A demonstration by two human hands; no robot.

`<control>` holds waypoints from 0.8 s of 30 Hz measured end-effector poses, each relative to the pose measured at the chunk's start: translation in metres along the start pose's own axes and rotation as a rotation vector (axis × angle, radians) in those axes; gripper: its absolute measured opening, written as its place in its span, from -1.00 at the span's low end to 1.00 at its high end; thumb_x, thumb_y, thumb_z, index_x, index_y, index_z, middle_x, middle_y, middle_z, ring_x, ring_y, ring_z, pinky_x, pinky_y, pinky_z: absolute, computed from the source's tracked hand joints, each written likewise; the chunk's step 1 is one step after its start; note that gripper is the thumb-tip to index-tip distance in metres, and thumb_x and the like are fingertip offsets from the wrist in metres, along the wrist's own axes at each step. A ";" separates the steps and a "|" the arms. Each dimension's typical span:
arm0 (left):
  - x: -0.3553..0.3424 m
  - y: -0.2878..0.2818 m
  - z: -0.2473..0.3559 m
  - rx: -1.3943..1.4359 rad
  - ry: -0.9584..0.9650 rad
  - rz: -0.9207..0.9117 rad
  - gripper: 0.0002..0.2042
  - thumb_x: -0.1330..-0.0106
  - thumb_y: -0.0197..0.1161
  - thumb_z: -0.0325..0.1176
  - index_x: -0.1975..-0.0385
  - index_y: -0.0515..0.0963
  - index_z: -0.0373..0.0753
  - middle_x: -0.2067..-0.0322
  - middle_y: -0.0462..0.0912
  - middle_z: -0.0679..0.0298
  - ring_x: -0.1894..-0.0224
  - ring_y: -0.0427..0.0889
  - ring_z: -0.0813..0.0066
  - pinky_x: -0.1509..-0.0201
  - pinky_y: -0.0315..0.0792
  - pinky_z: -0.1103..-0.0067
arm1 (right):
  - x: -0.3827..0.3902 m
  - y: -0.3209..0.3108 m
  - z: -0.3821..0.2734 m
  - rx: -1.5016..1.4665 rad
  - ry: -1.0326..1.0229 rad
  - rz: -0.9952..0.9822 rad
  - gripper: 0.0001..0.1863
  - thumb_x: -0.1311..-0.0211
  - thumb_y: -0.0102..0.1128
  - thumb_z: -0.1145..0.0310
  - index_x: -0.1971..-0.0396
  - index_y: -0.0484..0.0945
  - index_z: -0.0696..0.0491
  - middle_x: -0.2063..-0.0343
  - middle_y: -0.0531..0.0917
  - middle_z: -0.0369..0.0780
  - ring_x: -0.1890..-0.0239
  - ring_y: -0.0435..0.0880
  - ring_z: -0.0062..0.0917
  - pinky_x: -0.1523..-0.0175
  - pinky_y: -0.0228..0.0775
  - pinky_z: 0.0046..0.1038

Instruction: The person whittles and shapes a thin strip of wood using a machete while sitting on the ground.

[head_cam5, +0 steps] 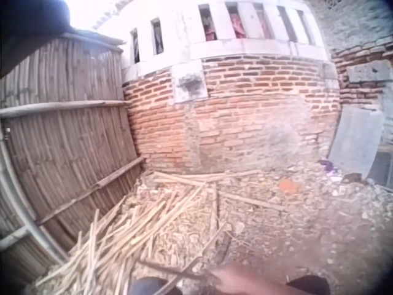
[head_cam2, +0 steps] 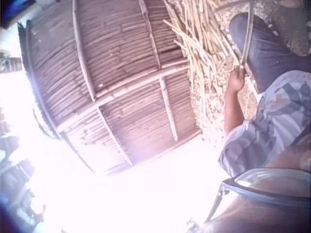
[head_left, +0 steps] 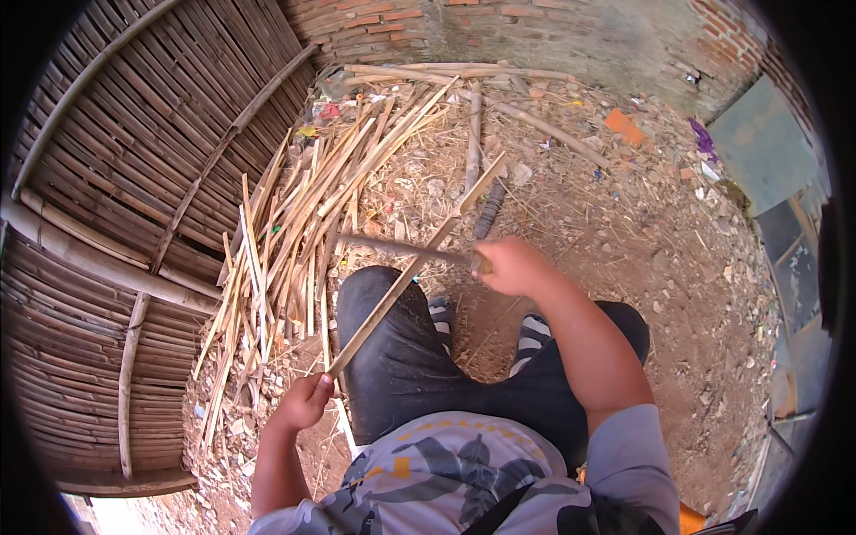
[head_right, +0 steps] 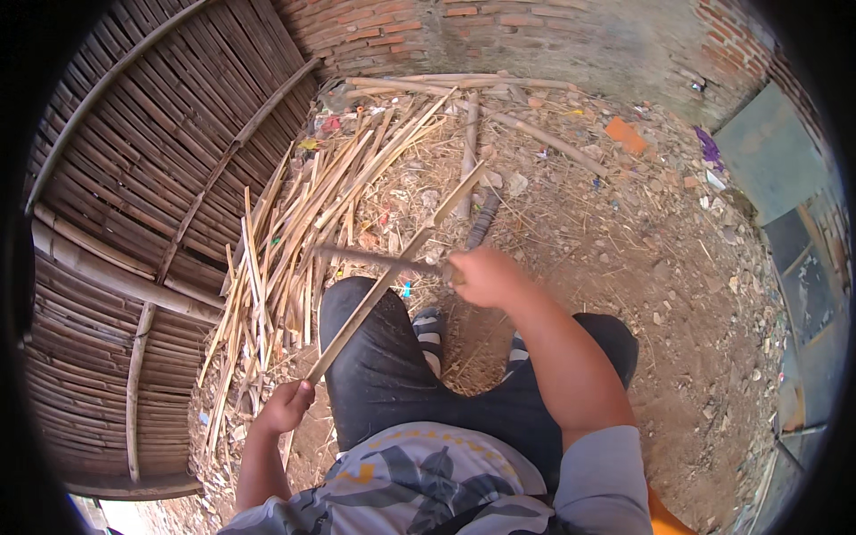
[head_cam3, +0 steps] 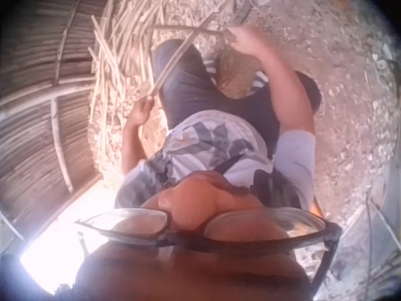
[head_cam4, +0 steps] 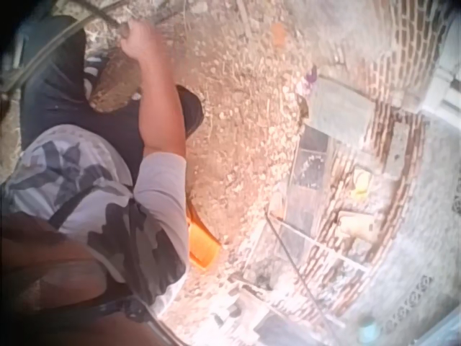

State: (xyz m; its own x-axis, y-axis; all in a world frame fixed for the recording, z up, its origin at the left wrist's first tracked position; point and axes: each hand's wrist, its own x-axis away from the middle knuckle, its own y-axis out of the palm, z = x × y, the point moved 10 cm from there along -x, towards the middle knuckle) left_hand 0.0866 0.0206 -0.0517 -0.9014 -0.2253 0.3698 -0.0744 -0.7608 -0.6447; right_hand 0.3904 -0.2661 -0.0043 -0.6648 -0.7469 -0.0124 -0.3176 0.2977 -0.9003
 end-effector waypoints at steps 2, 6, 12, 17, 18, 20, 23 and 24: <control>0.001 0.001 0.003 0.000 -0.015 -0.008 -0.49 -0.62 -0.07 0.00 0.45 0.52 -0.30 0.58 0.49 0.35 0.48 0.39 0.53 0.34 0.37 0.47 | -0.001 0.001 -0.010 0.100 -0.070 -0.012 -0.78 -0.17 0.37 0.27 0.21 0.64 0.01 0.40 0.71 -0.13 0.30 0.73 -0.25 0.15 0.56 -0.20; 0.003 -0.002 0.008 -0.057 0.013 0.042 -0.46 -0.62 -0.11 0.03 0.47 0.50 -0.31 0.56 0.50 0.34 0.48 0.40 0.52 0.33 0.38 0.45 | -0.003 -0.010 0.055 -0.157 0.206 0.043 -0.77 -0.15 0.38 0.25 0.18 0.67 -0.08 0.42 0.71 -0.14 0.32 0.72 -0.21 0.18 0.55 -0.18; -0.002 0.008 -0.002 0.059 -0.081 -0.053 -0.45 -0.62 -0.12 0.05 0.48 0.50 -0.28 0.57 0.49 0.35 0.48 0.40 0.53 0.34 0.37 0.46 | 0.002 -0.016 0.052 -0.190 0.231 0.087 -0.75 -0.16 0.37 0.25 0.15 0.67 -0.05 0.44 0.70 -0.10 0.34 0.71 -0.19 0.18 0.55 -0.18; -0.002 0.009 -0.009 0.049 -0.060 -0.047 -0.45 -0.62 -0.12 0.06 0.49 0.50 -0.26 0.59 0.47 0.37 0.50 0.39 0.55 0.36 0.36 0.48 | 0.001 0.000 -0.026 0.167 -0.116 -0.018 -0.74 -0.15 0.37 0.25 0.16 0.66 -0.01 0.39 0.71 -0.04 0.29 0.73 -0.15 0.14 0.56 -0.14; 0.000 0.008 -0.008 0.027 -0.042 -0.037 -0.44 -0.62 -0.12 0.07 0.49 0.50 -0.26 0.59 0.47 0.37 0.50 0.39 0.55 0.37 0.36 0.48 | -0.002 -0.002 -0.007 0.060 -0.025 0.001 -0.74 -0.14 0.37 0.26 0.17 0.66 -0.01 0.39 0.71 -0.04 0.28 0.73 -0.14 0.13 0.56 -0.14; -0.001 0.007 0.000 0.010 0.000 -0.023 -0.45 -0.62 -0.12 0.07 0.49 0.50 -0.26 0.59 0.47 0.37 0.50 0.39 0.55 0.37 0.36 0.49 | -0.004 0.001 0.051 -0.158 0.174 0.036 -0.73 -0.12 0.38 0.26 0.19 0.65 0.00 0.38 0.71 -0.03 0.26 0.73 -0.13 0.12 0.56 -0.12; -0.006 0.004 0.008 0.034 -0.009 -0.026 -0.45 -0.62 -0.11 0.07 0.49 0.50 -0.26 0.60 0.46 0.37 0.51 0.39 0.55 0.38 0.36 0.49 | -0.002 -0.017 0.078 -0.070 0.239 0.126 -0.76 -0.14 0.37 0.28 0.20 0.64 0.01 0.37 0.72 -0.04 0.26 0.74 -0.15 0.12 0.57 -0.13; -0.007 0.005 0.007 0.051 -0.030 -0.035 -0.45 -0.62 -0.11 0.08 0.48 0.50 -0.26 0.60 0.46 0.37 0.51 0.38 0.55 0.38 0.36 0.49 | -0.003 -0.018 0.070 -0.091 0.237 0.106 -0.76 -0.13 0.37 0.29 0.20 0.64 0.01 0.37 0.72 -0.05 0.26 0.74 -0.15 0.12 0.57 -0.13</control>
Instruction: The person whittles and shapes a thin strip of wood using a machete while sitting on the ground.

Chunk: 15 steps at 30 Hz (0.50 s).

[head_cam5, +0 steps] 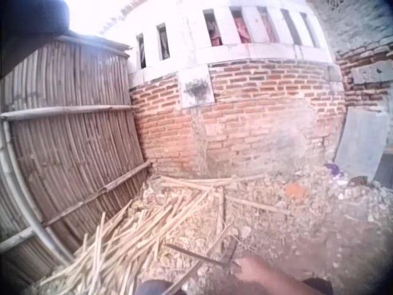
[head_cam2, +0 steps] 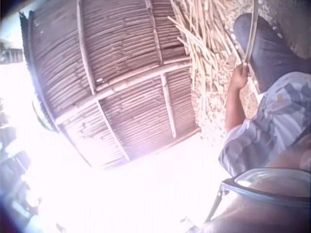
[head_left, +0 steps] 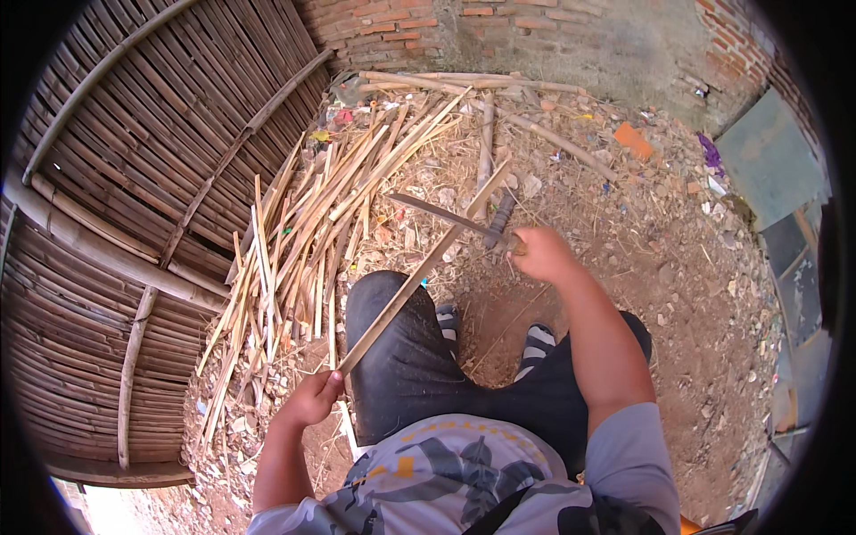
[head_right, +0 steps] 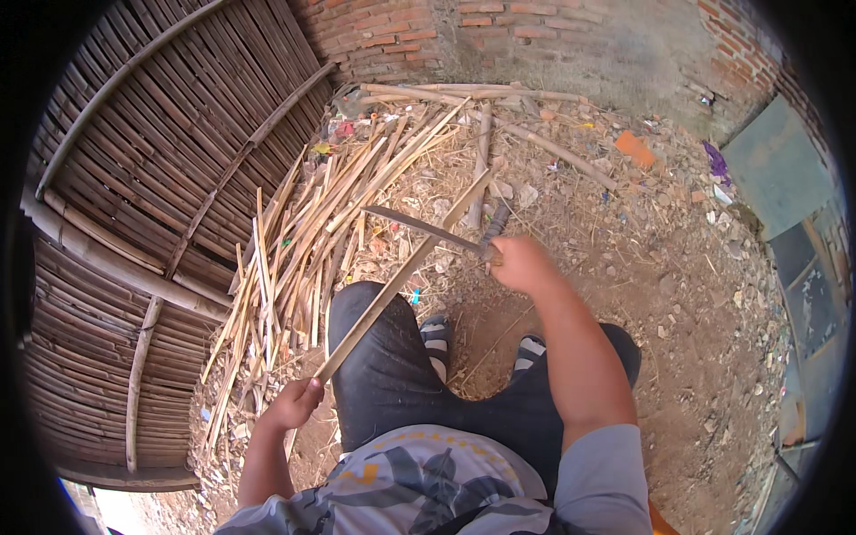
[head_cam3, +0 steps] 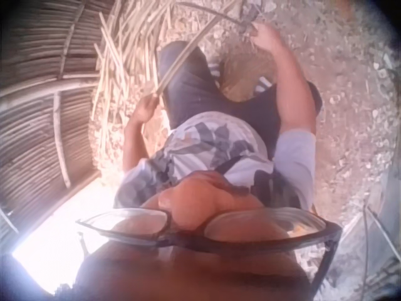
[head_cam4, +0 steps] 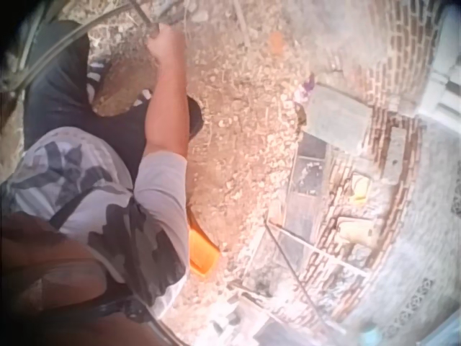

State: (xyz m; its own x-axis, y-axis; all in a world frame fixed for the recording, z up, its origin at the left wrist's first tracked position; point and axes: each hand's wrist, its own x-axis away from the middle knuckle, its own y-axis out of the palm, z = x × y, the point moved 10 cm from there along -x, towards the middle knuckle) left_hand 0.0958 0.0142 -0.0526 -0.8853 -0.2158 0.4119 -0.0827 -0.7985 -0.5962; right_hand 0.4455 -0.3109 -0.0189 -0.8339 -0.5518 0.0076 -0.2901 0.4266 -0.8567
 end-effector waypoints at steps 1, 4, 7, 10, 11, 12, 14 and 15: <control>-0.001 0.004 -0.008 0.043 -0.035 -0.043 -0.44 -0.62 -0.12 0.09 0.47 0.51 -0.26 0.60 0.46 0.37 0.52 0.38 0.56 0.39 0.35 0.49 | 0.002 0.002 -0.011 -0.018 0.002 -0.021 -0.76 -0.12 0.36 0.30 0.20 0.64 0.01 0.37 0.72 -0.05 0.26 0.74 -0.15 0.12 0.57 -0.12; 0.001 0.007 -0.015 0.078 -0.085 -0.030 -0.44 -0.61 -0.12 0.10 0.47 0.51 -0.26 0.60 0.46 0.38 0.53 0.37 0.56 0.41 0.34 0.50 | 0.013 0.018 -0.049 0.078 -0.187 -0.022 -0.74 -0.10 0.36 0.33 0.19 0.64 0.01 0.36 0.72 -0.05 0.25 0.73 -0.13 0.13 0.56 -0.11; 0.005 0.007 -0.010 0.045 -0.013 -0.011 -0.43 -0.61 -0.12 0.11 0.47 0.51 -0.26 0.60 0.46 0.38 0.53 0.37 0.56 0.41 0.34 0.50 | 0.015 0.012 -0.051 0.142 -0.219 0.004 -0.73 -0.06 0.35 0.34 0.19 0.63 0.01 0.36 0.71 -0.04 0.23 0.72 -0.10 0.13 0.55 -0.08; 0.008 0.002 -0.002 -0.054 0.030 0.038 -0.43 -0.61 -0.12 0.12 0.49 0.50 -0.25 0.59 0.46 0.38 0.52 0.38 0.56 0.41 0.34 0.50 | 0.005 0.001 -0.005 0.072 -0.053 0.007 -0.75 -0.06 0.33 0.36 0.21 0.63 0.01 0.35 0.71 -0.04 0.22 0.71 -0.08 0.12 0.54 -0.07; 0.005 0.001 -0.003 -0.030 0.003 0.012 -0.43 -0.60 -0.12 0.13 0.49 0.50 -0.24 0.59 0.46 0.38 0.52 0.37 0.56 0.41 0.33 0.51 | 0.001 -0.001 0.012 0.039 0.009 0.013 -0.76 -0.06 0.32 0.37 0.22 0.62 0.00 0.35 0.71 -0.05 0.22 0.71 -0.08 0.12 0.54 -0.07; 0.005 0.001 -0.008 -0.003 -0.037 -0.011 -0.43 -0.60 -0.12 0.13 0.49 0.49 -0.24 0.59 0.45 0.38 0.53 0.36 0.56 0.41 0.32 0.52 | 0.002 -0.004 0.004 0.059 0.001 0.037 -0.77 -0.07 0.31 0.37 0.23 0.63 0.00 0.35 0.70 -0.05 0.22 0.71 -0.08 0.12 0.54 -0.07; 0.005 0.005 -0.014 0.067 -0.075 -0.036 -0.43 -0.60 -0.12 0.13 0.49 0.47 -0.23 0.59 0.44 0.39 0.53 0.35 0.57 0.42 0.30 0.53 | 0.008 -0.009 -0.013 0.099 -0.010 0.088 -0.80 -0.10 0.30 0.38 0.23 0.63 -0.01 0.36 0.70 -0.06 0.23 0.71 -0.08 0.12 0.54 -0.08; 0.008 0.010 -0.019 0.104 -0.084 -0.046 -0.43 -0.60 -0.13 0.14 0.49 0.47 -0.23 0.59 0.43 0.39 0.53 0.34 0.58 0.42 0.29 0.53 | 0.011 -0.004 -0.028 0.093 -0.085 0.084 -0.76 -0.08 0.32 0.37 0.21 0.63 -0.02 0.35 0.71 -0.06 0.23 0.71 -0.08 0.13 0.54 -0.08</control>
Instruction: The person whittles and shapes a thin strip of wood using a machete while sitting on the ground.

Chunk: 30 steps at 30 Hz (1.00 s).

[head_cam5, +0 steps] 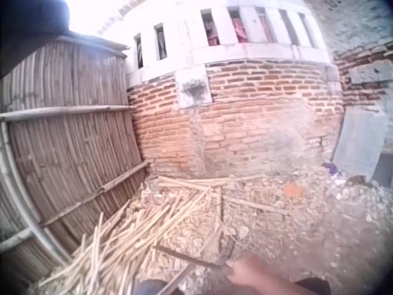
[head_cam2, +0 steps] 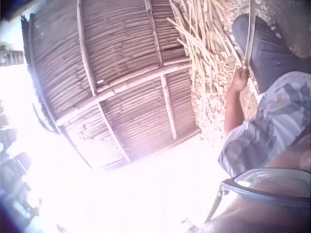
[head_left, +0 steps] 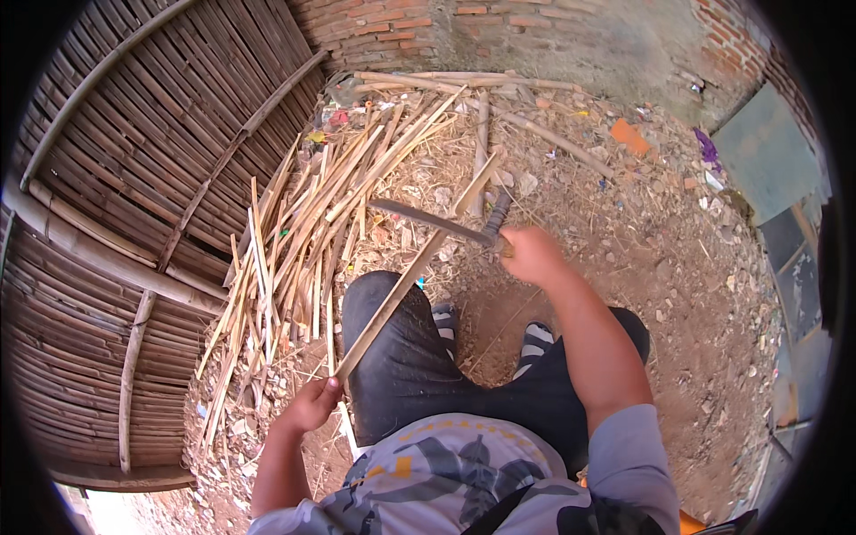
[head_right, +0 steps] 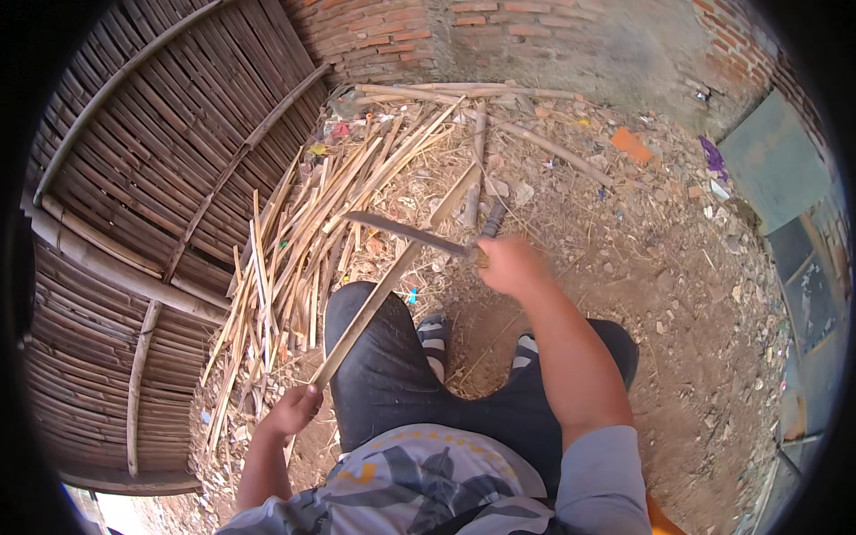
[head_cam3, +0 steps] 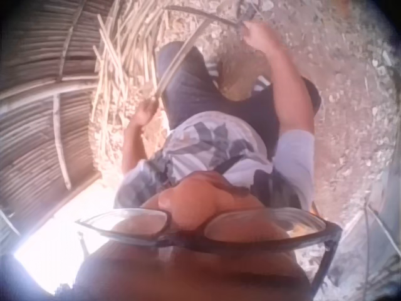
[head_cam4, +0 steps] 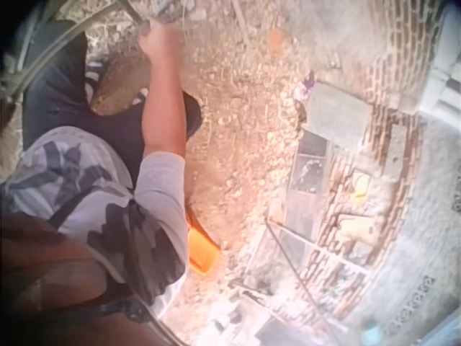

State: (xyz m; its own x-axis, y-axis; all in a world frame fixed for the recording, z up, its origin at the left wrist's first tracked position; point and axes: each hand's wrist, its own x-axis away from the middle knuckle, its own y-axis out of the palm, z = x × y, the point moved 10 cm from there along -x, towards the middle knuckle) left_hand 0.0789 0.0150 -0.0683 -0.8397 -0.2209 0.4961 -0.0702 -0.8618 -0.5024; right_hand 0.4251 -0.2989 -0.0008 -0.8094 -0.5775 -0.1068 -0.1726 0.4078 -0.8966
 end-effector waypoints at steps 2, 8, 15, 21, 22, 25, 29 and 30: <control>0.000 0.004 -0.013 0.055 -0.004 -0.031 -0.44 -0.60 -0.13 0.14 0.47 0.46 -0.22 0.60 0.40 0.41 0.54 0.30 0.60 0.44 0.25 0.54 | 0.005 0.004 -0.030 -0.020 -0.148 0.004 -0.69 -0.04 0.37 0.34 0.16 0.64 -0.03 0.34 0.71 -0.06 0.23 0.71 -0.08 0.14 0.55 -0.08; 0.005 0.000 -0.005 -0.016 0.067 -0.016 -0.44 -0.60 -0.13 0.16 0.48 0.46 -0.21 0.61 0.40 0.42 0.55 0.31 0.59 0.44 0.26 0.56 | 0.000 0.005 0.013 0.018 0.103 -0.083 -0.80 -0.10 0.29 0.37 0.23 0.62 -0.03 0.37 0.70 -0.08 0.22 0.71 -0.09 0.14 0.54 -0.06; 0.006 0.007 -0.018 0.032 -0.065 -0.065 -0.44 -0.61 -0.14 0.13 0.49 0.47 -0.22 0.61 0.42 0.41 0.54 0.33 0.58 0.42 0.30 0.54 | 0.005 0.003 -0.021 0.057 -0.171 0.051 -0.82 -0.06 0.31 0.38 0.29 0.60 0.00 0.41 0.70 -0.08 0.25 0.72 -0.11 0.16 0.55 -0.09; 0.013 0.007 -0.013 0.000 -0.020 -0.060 -0.45 -0.63 -0.15 0.08 0.48 0.49 -0.23 0.61 0.42 0.41 0.53 0.35 0.56 0.40 0.34 0.51 | 0.011 -0.001 -0.027 0.150 -0.163 -0.004 -0.81 -0.03 0.35 0.36 0.33 0.58 0.01 0.37 0.71 -0.10 0.26 0.71 -0.08 0.13 0.54 -0.07; 0.014 0.006 -0.008 -0.009 -0.036 -0.069 -0.45 -0.63 -0.15 0.08 0.48 0.49 -0.23 0.61 0.43 0.41 0.53 0.36 0.56 0.40 0.34 0.51 | 0.004 -0.003 0.008 0.118 -0.055 -0.034 -0.82 -0.03 0.35 0.35 0.33 0.58 0.00 0.37 0.71 -0.11 0.25 0.72 -0.10 0.14 0.55 -0.07; 0.014 0.002 -0.006 0.012 -0.051 -0.071 -0.46 -0.62 -0.14 0.10 0.46 0.49 -0.22 0.60 0.41 0.42 0.54 0.32 0.57 0.42 0.30 0.53 | -0.001 -0.006 0.020 0.139 -0.006 -0.010 -0.84 -0.06 0.35 0.33 0.34 0.61 -0.02 0.39 0.72 -0.13 0.24 0.74 -0.17 0.15 0.55 -0.10; 0.016 0.007 -0.011 0.122 -0.075 -0.111 -0.45 -0.59 -0.11 0.16 0.44 0.47 -0.20 0.61 0.35 0.44 0.58 0.25 0.60 0.49 0.20 0.55 | 0.010 -0.003 -0.039 0.124 -0.206 0.063 -0.81 -0.01 0.35 0.38 0.32 0.61 -0.02 0.43 0.70 -0.13 0.27 0.73 -0.16 0.16 0.56 -0.10; 0.015 0.008 -0.011 0.133 -0.078 -0.119 -0.46 -0.59 -0.12 0.16 0.44 0.47 -0.20 0.61 0.35 0.44 0.58 0.25 0.60 0.49 0.21 0.55 | 0.013 -0.004 -0.053 0.124 -0.301 0.080 -0.79 0.01 0.35 0.40 0.31 0.61 -0.01 0.44 0.70 -0.13 0.29 0.72 -0.15 0.16 0.56 -0.10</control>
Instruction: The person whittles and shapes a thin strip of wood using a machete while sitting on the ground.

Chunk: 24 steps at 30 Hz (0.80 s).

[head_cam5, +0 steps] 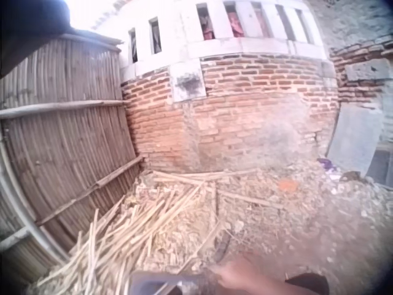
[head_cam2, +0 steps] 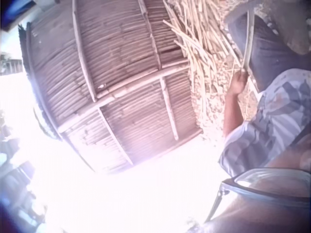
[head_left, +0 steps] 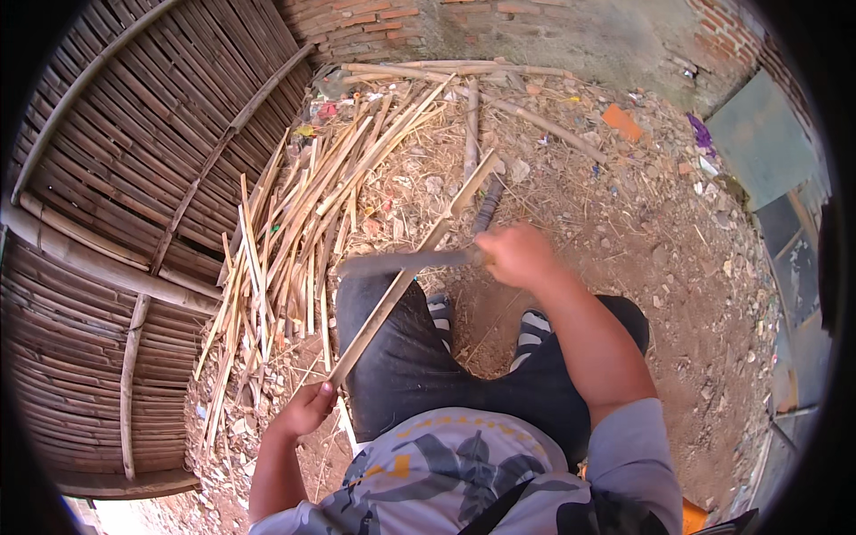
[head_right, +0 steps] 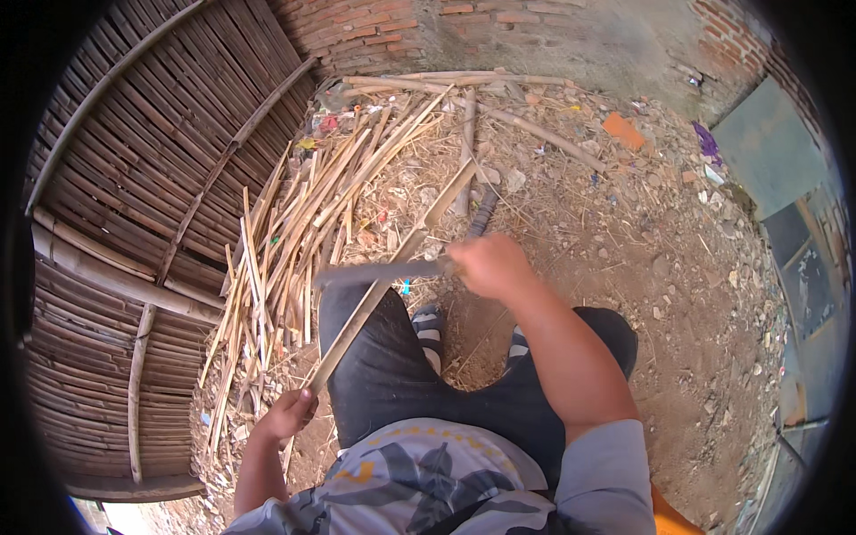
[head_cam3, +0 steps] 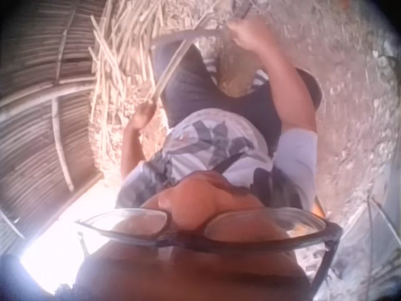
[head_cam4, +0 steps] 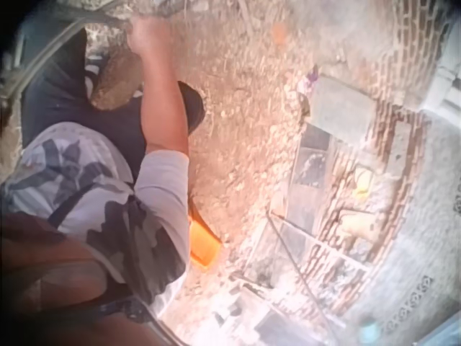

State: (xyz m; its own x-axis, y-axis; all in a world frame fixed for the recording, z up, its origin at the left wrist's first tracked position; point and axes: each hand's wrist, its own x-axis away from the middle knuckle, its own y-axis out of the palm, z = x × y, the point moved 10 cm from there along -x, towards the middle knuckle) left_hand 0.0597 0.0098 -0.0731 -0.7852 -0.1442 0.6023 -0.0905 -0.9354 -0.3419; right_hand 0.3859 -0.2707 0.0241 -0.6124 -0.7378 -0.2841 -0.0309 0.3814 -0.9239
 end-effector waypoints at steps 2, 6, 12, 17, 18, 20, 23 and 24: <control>0.000 -0.003 0.001 -0.035 0.032 0.018 -0.46 -0.60 -0.12 0.15 0.45 0.46 -0.20 0.61 0.35 0.44 0.57 0.26 0.60 0.48 0.22 0.55 | 0.000 0.008 0.007 0.012 -0.018 0.011 -0.78 0.03 0.35 0.40 0.31 0.60 -0.01 0.45 0.69 -0.12 0.29 0.72 -0.13 0.17 0.56 -0.09; 0.005 -0.009 0.011 -0.153 0.080 0.073 -0.47 -0.61 -0.13 0.11 0.46 0.46 -0.20 0.62 0.35 0.43 0.57 0.27 0.59 0.46 0.25 0.55 | 0.007 0.014 0.080 0.013 0.281 -0.128 -0.86 -0.05 0.32 0.37 0.35 0.60 -0.02 0.40 0.71 -0.12 0.26 0.72 -0.12 0.17 0.55 -0.07; 0.003 -0.002 0.002 -0.057 -0.010 0.029 -0.50 -0.63 -0.14 0.08 0.43 0.46 -0.18 0.60 0.35 0.44 0.57 0.27 0.62 0.48 0.23 0.56 | 0.002 0.002 0.033 -0.013 0.145 -0.009 -0.85 -0.04 0.29 0.40 0.34 0.60 -0.02 0.42 0.70 -0.10 0.29 0.71 -0.09 0.15 0.54 -0.06; 0.004 -0.004 0.004 -0.103 0.035 0.076 -0.50 -0.63 -0.13 0.07 0.43 0.48 -0.21 0.59 0.39 0.42 0.54 0.32 0.59 0.43 0.29 0.54 | -0.004 0.005 0.001 0.027 0.013 -0.064 -0.84 -0.07 0.27 0.40 0.29 0.61 -0.01 0.41 0.70 -0.11 0.27 0.73 -0.14 0.13 0.55 -0.12; 0.007 -0.005 0.014 -0.157 0.090 0.097 -0.49 -0.63 -0.12 0.07 0.42 0.50 -0.23 0.58 0.43 0.40 0.52 0.35 0.56 0.40 0.32 0.53 | -0.002 0.006 0.037 -0.030 0.172 -0.077 -0.83 -0.07 0.27 0.41 0.28 0.61 0.00 0.40 0.70 -0.11 0.26 0.72 -0.14 0.13 0.55 -0.11; 0.007 -0.003 0.025 -0.250 0.075 0.093 -0.48 -0.62 -0.10 0.07 0.42 0.52 -0.26 0.58 0.47 0.38 0.50 0.39 0.54 0.36 0.36 0.50 | 0.008 0.014 0.068 -0.060 0.336 -0.123 -0.80 -0.06 0.29 0.41 0.26 0.62 0.00 0.38 0.71 -0.10 0.25 0.73 -0.14 0.11 0.56 -0.10; 0.000 -0.001 0.029 -0.173 -0.008 0.053 -0.47 -0.62 -0.10 0.07 0.44 0.52 -0.25 0.60 0.46 0.39 0.52 0.38 0.56 0.38 0.35 0.50 | 0.009 0.012 0.068 0.025 0.327 -0.184 -0.74 -0.04 0.31 0.40 0.20 0.62 0.00 0.35 0.72 -0.09 0.22 0.73 -0.14 0.10 0.57 -0.09; 0.001 0.001 0.024 -0.149 -0.018 0.056 -0.46 -0.61 -0.11 0.11 0.47 0.49 -0.23 0.61 0.43 0.40 0.55 0.35 0.57 0.43 0.31 0.52 | 0.011 0.010 0.059 0.026 0.323 -0.179 -0.71 -0.03 0.32 0.40 0.18 0.63 -0.01 0.34 0.72 -0.08 0.22 0.74 -0.14 0.09 0.57 -0.08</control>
State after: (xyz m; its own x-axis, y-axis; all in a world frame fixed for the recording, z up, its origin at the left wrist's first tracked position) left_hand 0.0737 0.0011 -0.0556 -0.7804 -0.2023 0.5916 -0.1376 -0.8674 -0.4781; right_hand 0.4258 -0.3084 -0.0031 -0.8168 -0.5763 -0.0262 -0.1423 0.2452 -0.9590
